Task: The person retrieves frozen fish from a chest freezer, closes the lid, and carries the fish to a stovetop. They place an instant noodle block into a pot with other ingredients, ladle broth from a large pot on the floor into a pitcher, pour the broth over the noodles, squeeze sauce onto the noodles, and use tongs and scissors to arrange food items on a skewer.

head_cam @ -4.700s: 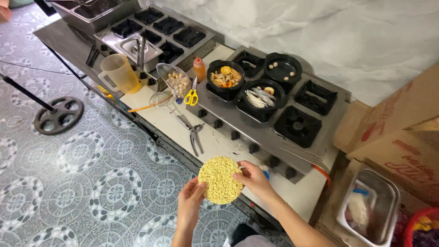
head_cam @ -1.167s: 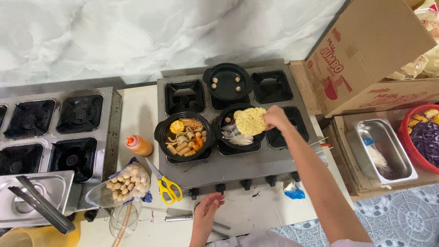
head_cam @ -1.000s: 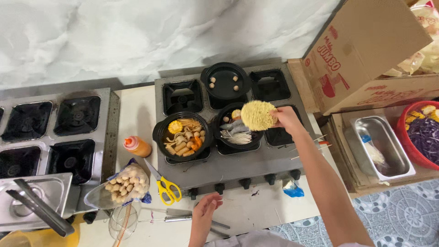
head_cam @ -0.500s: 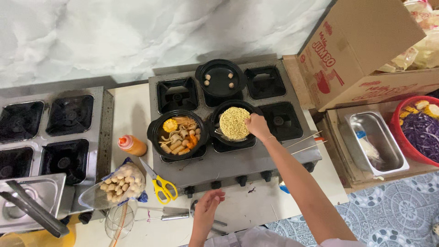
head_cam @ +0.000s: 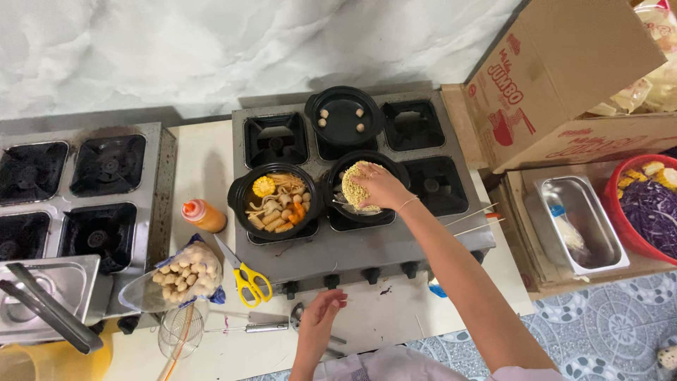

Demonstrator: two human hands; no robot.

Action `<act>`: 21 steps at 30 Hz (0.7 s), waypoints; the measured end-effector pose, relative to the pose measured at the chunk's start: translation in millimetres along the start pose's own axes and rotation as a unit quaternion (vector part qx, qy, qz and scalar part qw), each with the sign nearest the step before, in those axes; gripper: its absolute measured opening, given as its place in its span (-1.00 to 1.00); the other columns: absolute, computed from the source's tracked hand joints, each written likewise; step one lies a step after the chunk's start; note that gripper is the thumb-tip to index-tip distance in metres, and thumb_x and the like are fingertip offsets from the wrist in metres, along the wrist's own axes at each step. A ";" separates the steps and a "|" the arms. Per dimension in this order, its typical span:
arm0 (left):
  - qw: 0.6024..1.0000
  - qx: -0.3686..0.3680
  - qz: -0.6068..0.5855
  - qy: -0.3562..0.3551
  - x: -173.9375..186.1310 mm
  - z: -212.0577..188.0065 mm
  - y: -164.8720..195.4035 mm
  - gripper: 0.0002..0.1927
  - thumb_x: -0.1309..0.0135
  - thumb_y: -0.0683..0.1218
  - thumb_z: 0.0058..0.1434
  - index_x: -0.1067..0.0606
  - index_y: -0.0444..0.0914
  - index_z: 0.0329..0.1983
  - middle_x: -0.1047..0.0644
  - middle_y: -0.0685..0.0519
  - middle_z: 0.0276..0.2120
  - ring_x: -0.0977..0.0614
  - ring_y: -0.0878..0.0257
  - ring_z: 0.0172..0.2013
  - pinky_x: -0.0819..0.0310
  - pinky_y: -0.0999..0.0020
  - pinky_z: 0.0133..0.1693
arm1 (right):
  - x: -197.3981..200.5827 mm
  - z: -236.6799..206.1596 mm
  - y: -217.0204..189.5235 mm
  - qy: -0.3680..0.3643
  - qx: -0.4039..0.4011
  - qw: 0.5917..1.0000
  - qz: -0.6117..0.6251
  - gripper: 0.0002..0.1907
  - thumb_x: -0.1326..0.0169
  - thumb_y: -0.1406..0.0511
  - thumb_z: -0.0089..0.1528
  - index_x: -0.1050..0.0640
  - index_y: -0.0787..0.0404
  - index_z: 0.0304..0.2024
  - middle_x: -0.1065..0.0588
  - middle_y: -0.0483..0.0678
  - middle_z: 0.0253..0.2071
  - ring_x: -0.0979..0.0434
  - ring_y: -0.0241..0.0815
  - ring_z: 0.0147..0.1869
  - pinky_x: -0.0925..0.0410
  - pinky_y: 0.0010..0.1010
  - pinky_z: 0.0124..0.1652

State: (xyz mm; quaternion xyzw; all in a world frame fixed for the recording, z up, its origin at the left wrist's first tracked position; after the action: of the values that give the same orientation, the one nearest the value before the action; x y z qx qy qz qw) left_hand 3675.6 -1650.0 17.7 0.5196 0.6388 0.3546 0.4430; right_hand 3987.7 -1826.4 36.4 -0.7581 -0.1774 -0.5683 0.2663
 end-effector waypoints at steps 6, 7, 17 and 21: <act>1.000 0.010 -0.005 0.025 7.2 -7.6 -6.1 -0.72 0.01 -0.15 0.37 -0.54 -0.38 0.05 -0.68 -0.05 -0.10 -0.69 0.21 -0.08 -0.51 0.38 0.03 | -6.4 3.7 3.4 -0.036 -0.022 0.999 -0.013 -0.04 -0.40 0.01 -0.02 -0.30 -0.19 0.41 -0.07 0.01 0.54 0.00 0.10 0.60 -0.04 -0.14 0.45; 1.000 0.002 -0.022 0.021 7.8 -7.3 -7.4 -0.72 0.02 -0.15 0.37 -0.53 -0.38 0.06 -0.67 -0.05 -0.09 -0.69 0.21 -0.08 -0.51 0.37 0.04 | -6.1 5.5 1.6 -0.030 -0.024 0.999 -0.020 -0.04 -0.40 0.02 -0.02 -0.30 -0.17 0.41 -0.06 0.02 0.54 0.01 0.10 0.60 -0.03 -0.09 0.44; 0.998 -0.030 -0.046 0.031 6.6 -7.1 -6.7 -0.73 0.03 -0.19 0.38 -0.50 -0.38 0.08 -0.65 -0.06 -0.07 -0.68 0.20 -0.05 -0.53 0.35 0.05 | -8.0 -1.3 -2.1 0.014 0.021 0.999 -0.038 -0.06 -0.42 0.05 -0.02 -0.34 -0.08 0.38 -0.15 0.12 0.47 -0.04 0.13 0.57 -0.04 -0.01 0.40; 0.992 -0.086 -0.085 0.022 -2.7 -11.3 4.7 -0.76 0.04 -0.23 0.38 -0.49 -0.41 0.07 -0.62 -0.05 -0.06 -0.67 0.22 -0.03 -0.55 0.34 0.07 | -0.6 4.4 -9.1 0.023 0.063 0.996 -0.061 -0.05 -0.45 0.02 -0.08 -0.39 0.07 0.32 -0.27 0.15 0.41 -0.16 0.12 0.53 -0.08 -0.10 0.42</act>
State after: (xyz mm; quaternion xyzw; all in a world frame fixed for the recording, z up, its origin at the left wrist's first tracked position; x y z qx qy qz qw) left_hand 3666.8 -1651.6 26.6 0.4152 0.6575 0.3808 0.5003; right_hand 3985.7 -1816.5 36.7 -0.7140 -0.2529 -0.5887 0.2822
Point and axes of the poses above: each hand's wrist, its own z-axis towards the middle knuckle, its own x-axis out of the back of the hand, y = z × x, the point moved 5 cm from there along z, towards the middle knuckle
